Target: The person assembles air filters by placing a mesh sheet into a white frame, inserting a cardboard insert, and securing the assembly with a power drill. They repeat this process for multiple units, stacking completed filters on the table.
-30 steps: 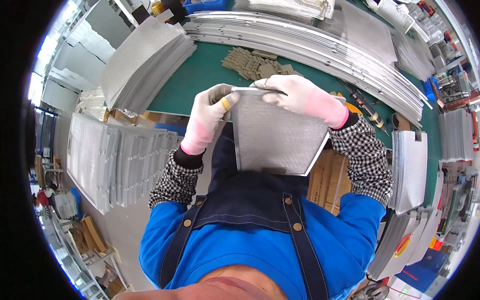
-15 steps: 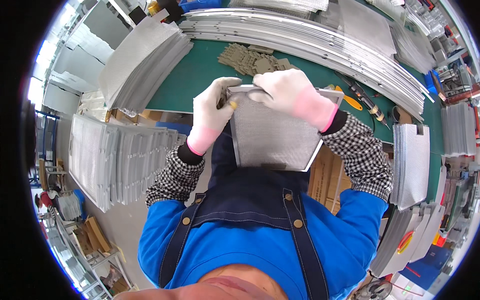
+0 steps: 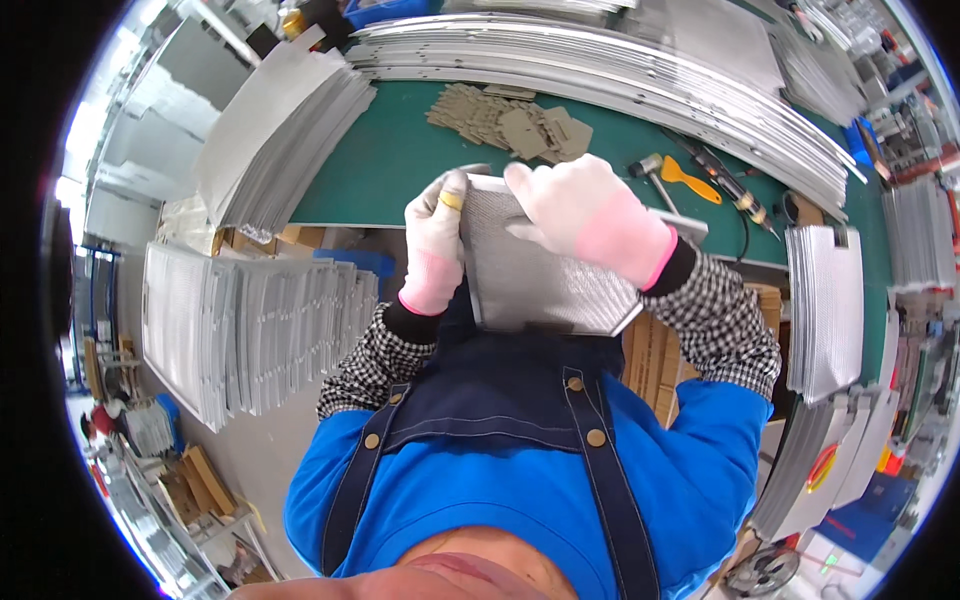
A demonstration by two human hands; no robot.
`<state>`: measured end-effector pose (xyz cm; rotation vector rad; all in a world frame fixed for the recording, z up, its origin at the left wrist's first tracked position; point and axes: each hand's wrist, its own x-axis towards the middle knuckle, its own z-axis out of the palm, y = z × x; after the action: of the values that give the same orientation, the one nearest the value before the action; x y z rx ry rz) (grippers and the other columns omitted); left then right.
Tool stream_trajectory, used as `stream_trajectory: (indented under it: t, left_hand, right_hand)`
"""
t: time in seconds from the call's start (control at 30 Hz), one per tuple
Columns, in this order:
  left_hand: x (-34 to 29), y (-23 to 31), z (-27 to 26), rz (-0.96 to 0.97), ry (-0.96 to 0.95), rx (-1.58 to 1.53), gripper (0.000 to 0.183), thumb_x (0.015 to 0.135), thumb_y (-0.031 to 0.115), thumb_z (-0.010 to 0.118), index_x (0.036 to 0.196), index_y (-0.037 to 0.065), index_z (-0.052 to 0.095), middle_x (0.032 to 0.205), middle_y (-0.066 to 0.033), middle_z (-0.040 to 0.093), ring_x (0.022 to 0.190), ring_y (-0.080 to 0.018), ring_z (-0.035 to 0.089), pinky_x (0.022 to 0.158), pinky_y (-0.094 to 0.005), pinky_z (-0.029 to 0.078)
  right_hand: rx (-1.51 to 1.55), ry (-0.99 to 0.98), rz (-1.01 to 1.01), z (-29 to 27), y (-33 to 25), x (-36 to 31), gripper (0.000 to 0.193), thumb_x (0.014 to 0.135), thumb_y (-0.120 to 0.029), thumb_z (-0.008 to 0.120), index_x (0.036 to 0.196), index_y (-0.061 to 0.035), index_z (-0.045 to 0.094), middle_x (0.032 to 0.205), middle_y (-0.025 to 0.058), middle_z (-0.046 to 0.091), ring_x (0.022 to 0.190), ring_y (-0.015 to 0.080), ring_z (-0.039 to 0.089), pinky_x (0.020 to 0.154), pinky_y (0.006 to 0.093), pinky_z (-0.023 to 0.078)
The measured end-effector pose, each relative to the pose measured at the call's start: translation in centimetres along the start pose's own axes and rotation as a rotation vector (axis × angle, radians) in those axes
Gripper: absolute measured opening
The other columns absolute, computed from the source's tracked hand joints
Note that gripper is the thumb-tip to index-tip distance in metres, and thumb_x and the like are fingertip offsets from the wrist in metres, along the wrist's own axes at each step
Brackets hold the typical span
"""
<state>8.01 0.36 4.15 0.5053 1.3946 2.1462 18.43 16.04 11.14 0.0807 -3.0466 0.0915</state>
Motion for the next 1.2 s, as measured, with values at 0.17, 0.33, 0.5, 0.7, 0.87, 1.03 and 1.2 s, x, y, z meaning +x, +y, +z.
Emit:
stream_trajectory:
  t: [0.17, 0.33, 0.5, 0.7, 0.87, 1.03, 1.2]
  left_hand:
    - [4.0, 5.8, 4.6, 0.419, -0.175, 0.488, 0.029, 0.101, 0.024, 0.062, 0.109, -0.002, 0.073, 0.093, -0.0057, 0.073, 0.084, -0.0093, 0.063, 0.079, -0.0251, 0.05]
    - [9.7, 14.2, 8.1, 1.099, -0.498, 1.053, 0.024, 0.094, 0.022, 0.068, 0.106, 0.003, 0.074, 0.09, -0.0096, 0.074, 0.078, -0.0166, 0.07, 0.074, -0.0284, 0.054]
    - [12.6, 10.4, 7.8, 1.453, -0.564, 1.151, 0.022, 0.088, 0.027, 0.074, 0.098, 0.007, 0.076, 0.086, -0.0057, 0.074, 0.075, -0.0231, 0.07, 0.071, -0.0315, 0.056]
    - [11.5, 4.8, 7.7, 1.309, -0.093, 1.303, 0.036, 0.082, 0.037, 0.078, 0.111, 0.015, 0.074, 0.112, -0.0087, 0.069, 0.112, -0.0318, 0.06, 0.101, -0.0501, 0.044]
    - [10.8, 2.1, 8.0, 1.141, 0.122, 1.401, 0.063, 0.071, 0.047, 0.081, 0.124, 0.016, 0.064, 0.111, -0.012, 0.058, 0.116, -0.0364, 0.051, 0.108, -0.0565, 0.032]
    - [11.8, 2.0, 7.4, 1.097, 0.114, 1.346, 0.044, 0.069, 0.04, 0.081, 0.097, 0.012, 0.062, 0.099, -0.0103, 0.054, 0.1, -0.0338, 0.051, 0.096, -0.0516, 0.037]
    - [12.7, 1.8, 6.7, 1.225, 0.072, 1.232, 0.041, 0.067, 0.037, 0.082, 0.092, 0.013, 0.06, 0.094, -0.0097, 0.052, 0.095, -0.0321, 0.05, 0.09, -0.049, 0.038]
  right_hand:
    - [0.609, 0.098, 0.062, -4.3, 4.5, -1.8, 0.055, 0.095, -0.044, 0.062, 0.119, 0.005, 0.056, 0.101, 0.0265, 0.068, 0.095, 0.0371, 0.069, 0.087, 0.0453, 0.053]
    - [0.775, 0.398, 0.442, -4.7, 11.2, -4.9, 0.042, 0.103, -0.039, 0.054, 0.111, -0.0011, 0.069, 0.099, 0.013, 0.073, 0.088, 0.0221, 0.07, 0.081, 0.0376, 0.055]
    - [-0.196, -0.111, 0.835, 11.1, 15.3, -6.9, 0.022, 0.095, -0.022, 0.055, 0.104, -0.0062, 0.067, 0.102, 0.0169, 0.072, 0.094, 0.0352, 0.071, 0.079, 0.0469, 0.057]
    - [0.425, 0.436, 0.696, 11.3, 13.8, -5.7, 0.022, 0.098, -0.021, 0.058, 0.109, -0.0023, 0.06, 0.088, 0.0122, 0.067, 0.083, 0.0244, 0.069, 0.073, 0.0399, 0.054]
    - [1.666, 1.259, 0.191, 2.9, 7.3, -1.3, 0.023, 0.108, -0.028, 0.049, 0.102, -0.0062, 0.053, 0.081, 0.0003, 0.054, 0.063, 0.0057, 0.045, 0.055, 0.021, 0.036]
    - [1.353, 0.752, 0.498, 2.0, 4.0, 1.0, 0.024, 0.104, -0.027, 0.055, 0.105, -0.0038, 0.059, 0.071, -0.0049, 0.05, 0.06, 0.005, 0.043, 0.053, 0.0216, 0.035]
    - [0.118, 0.665, 0.228, -4.3, 8.6, -0.3, 0.026, 0.1, -0.023, 0.058, 0.12, -0.0075, 0.067, 0.094, 0.0053, 0.069, 0.079, 0.016, 0.063, 0.068, 0.0312, 0.051]
